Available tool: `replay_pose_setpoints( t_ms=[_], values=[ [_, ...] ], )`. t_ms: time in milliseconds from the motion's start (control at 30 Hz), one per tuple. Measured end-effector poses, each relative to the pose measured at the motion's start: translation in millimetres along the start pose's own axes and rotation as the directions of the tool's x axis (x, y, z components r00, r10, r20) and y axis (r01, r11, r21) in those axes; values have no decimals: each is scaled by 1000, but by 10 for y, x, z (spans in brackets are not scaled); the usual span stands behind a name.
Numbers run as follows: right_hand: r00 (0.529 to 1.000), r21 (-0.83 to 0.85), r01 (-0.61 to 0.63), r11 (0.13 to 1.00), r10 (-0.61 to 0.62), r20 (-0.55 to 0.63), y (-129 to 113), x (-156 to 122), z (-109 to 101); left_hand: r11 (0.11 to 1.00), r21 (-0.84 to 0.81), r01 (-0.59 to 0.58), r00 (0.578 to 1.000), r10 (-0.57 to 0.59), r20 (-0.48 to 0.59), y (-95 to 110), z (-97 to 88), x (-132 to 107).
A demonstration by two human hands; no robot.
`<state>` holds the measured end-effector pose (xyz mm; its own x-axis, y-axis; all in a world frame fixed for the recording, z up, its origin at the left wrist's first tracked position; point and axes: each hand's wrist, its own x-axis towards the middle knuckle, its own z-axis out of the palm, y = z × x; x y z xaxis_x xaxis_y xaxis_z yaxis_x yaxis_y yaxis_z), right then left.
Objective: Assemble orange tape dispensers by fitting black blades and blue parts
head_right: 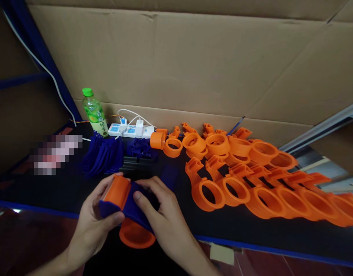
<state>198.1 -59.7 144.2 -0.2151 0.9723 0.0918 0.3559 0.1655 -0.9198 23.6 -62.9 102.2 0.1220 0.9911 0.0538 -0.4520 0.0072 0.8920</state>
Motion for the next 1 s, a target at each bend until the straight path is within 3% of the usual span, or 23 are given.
replay_pose_setpoints(
  t_ms=[200, 333, 800, 1000],
  values=[
    [997, 257, -70, 964, 71, 9, 11, -22, 21, 992, 108, -57, 997, 50, 66, 81, -7, -37],
    [996, 335, -81, 939, 84, 6, -24, -52, 24, 988, 127, -84, 991, 69, 118, 107, -9, -52],
    [984, 359, -165, 919, 130, 121, -129, -94, -44, 981, 79, -177, 954, 151, 258, 114, -29, -19],
    [984, 350, -169, 921, 137, 115, -152, -109, -63, 977, 73, -201, 940, 172, 294, 111, -20, -21]
  ],
)
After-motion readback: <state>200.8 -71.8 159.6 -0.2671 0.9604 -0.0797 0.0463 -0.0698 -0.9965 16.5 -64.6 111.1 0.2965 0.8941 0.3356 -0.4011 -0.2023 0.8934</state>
